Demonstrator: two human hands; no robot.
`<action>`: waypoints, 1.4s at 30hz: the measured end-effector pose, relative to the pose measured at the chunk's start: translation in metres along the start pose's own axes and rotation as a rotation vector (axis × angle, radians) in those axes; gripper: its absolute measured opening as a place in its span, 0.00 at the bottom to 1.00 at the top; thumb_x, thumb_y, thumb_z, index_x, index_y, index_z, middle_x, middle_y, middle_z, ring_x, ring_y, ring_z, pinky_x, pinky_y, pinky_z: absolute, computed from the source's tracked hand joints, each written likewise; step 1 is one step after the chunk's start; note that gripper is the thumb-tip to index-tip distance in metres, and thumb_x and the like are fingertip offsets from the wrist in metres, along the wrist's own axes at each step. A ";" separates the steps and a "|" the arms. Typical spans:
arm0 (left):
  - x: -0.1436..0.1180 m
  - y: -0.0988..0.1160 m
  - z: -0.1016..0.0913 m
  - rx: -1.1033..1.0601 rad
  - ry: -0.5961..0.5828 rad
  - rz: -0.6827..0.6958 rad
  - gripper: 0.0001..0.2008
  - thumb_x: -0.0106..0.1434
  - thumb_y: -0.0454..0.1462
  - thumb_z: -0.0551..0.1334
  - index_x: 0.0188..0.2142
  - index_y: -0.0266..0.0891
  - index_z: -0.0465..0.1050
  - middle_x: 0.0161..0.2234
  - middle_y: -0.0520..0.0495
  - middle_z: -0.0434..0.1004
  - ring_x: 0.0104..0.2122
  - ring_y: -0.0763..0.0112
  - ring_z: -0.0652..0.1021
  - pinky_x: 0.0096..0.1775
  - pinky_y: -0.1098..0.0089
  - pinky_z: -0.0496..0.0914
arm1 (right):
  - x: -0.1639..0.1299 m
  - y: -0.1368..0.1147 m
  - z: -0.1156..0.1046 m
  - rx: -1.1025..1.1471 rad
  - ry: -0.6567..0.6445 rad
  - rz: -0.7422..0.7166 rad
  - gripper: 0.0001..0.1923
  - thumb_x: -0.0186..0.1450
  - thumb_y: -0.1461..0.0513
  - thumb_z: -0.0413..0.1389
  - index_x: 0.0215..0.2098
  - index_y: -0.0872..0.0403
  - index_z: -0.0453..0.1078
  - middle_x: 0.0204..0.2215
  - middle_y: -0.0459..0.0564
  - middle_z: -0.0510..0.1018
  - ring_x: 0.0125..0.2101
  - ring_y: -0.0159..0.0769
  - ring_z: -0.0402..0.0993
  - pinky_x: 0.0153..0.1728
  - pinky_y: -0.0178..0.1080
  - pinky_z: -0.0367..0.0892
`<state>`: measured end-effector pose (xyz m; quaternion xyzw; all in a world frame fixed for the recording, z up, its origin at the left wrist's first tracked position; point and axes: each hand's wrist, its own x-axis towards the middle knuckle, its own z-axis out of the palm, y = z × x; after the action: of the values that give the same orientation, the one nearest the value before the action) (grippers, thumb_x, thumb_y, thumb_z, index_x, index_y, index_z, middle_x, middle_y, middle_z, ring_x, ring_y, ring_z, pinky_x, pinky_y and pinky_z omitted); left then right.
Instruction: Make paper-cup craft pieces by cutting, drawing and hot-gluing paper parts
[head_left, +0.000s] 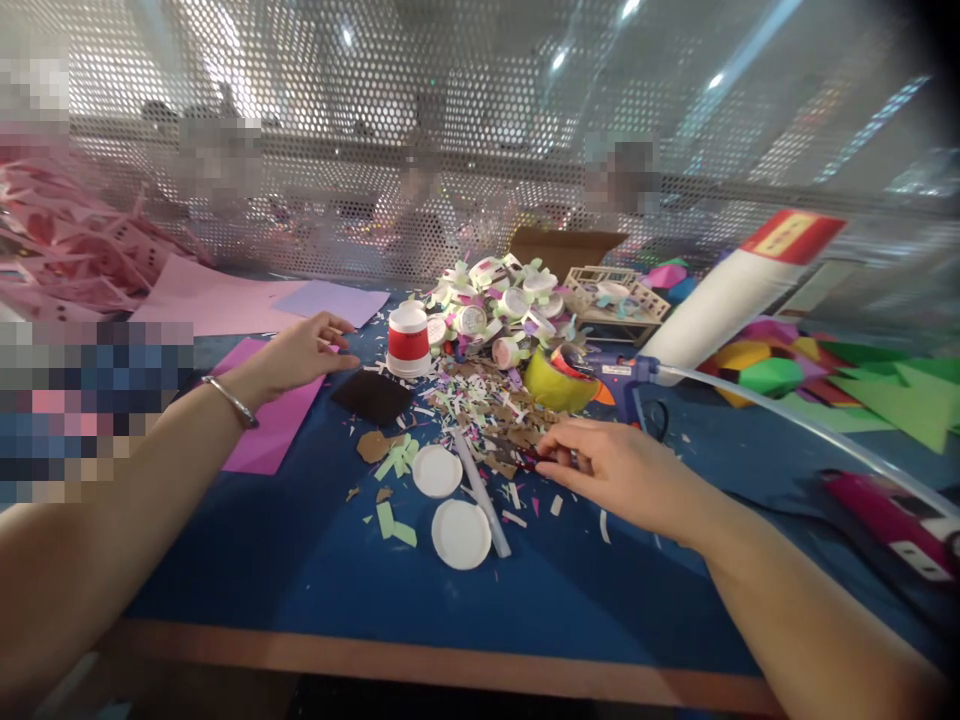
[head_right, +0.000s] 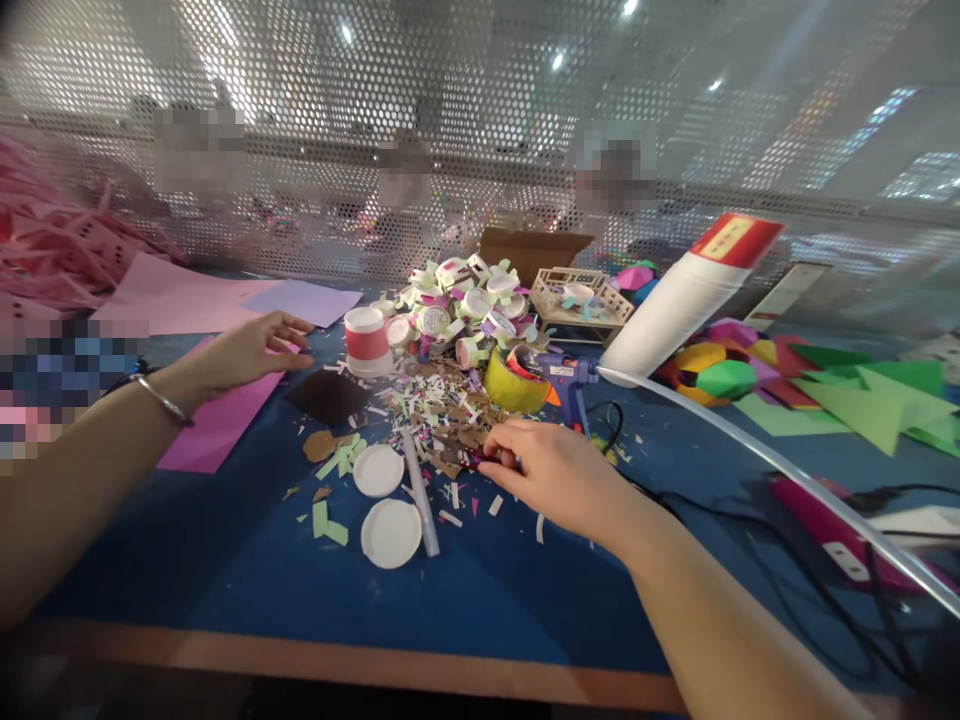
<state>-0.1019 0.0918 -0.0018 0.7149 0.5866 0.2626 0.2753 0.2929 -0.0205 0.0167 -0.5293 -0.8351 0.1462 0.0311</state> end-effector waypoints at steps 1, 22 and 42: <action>-0.002 0.002 0.001 0.032 -0.033 0.045 0.32 0.52 0.49 0.70 0.54 0.39 0.69 0.49 0.39 0.74 0.42 0.59 0.77 0.42 0.61 0.71 | 0.000 0.000 0.001 -0.009 -0.004 -0.001 0.10 0.69 0.54 0.55 0.38 0.51 0.74 0.32 0.47 0.76 0.29 0.35 0.72 0.31 0.39 0.62; -0.026 0.039 -0.010 -0.429 0.163 0.097 0.15 0.54 0.38 0.69 0.39 0.39 0.68 0.34 0.50 0.75 0.36 0.67 0.76 0.40 0.67 0.70 | -0.001 -0.005 0.003 -0.114 0.033 -0.102 0.02 0.62 0.65 0.53 0.31 0.52 0.64 0.31 0.47 0.71 0.29 0.34 0.68 0.31 0.38 0.61; -0.209 0.059 0.040 -0.163 -0.246 -0.024 0.03 0.64 0.40 0.61 0.39 0.47 0.70 0.34 0.51 0.78 0.33 0.64 0.78 0.34 0.67 0.69 | -0.033 -0.070 0.030 0.439 0.008 -0.126 0.13 0.65 0.57 0.61 0.44 0.49 0.64 0.28 0.41 0.71 0.27 0.30 0.71 0.30 0.32 0.66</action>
<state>-0.0695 -0.1264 -0.0003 0.7100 0.5335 0.2167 0.4053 0.2404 -0.0838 0.0110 -0.4571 -0.8147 0.3201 0.1579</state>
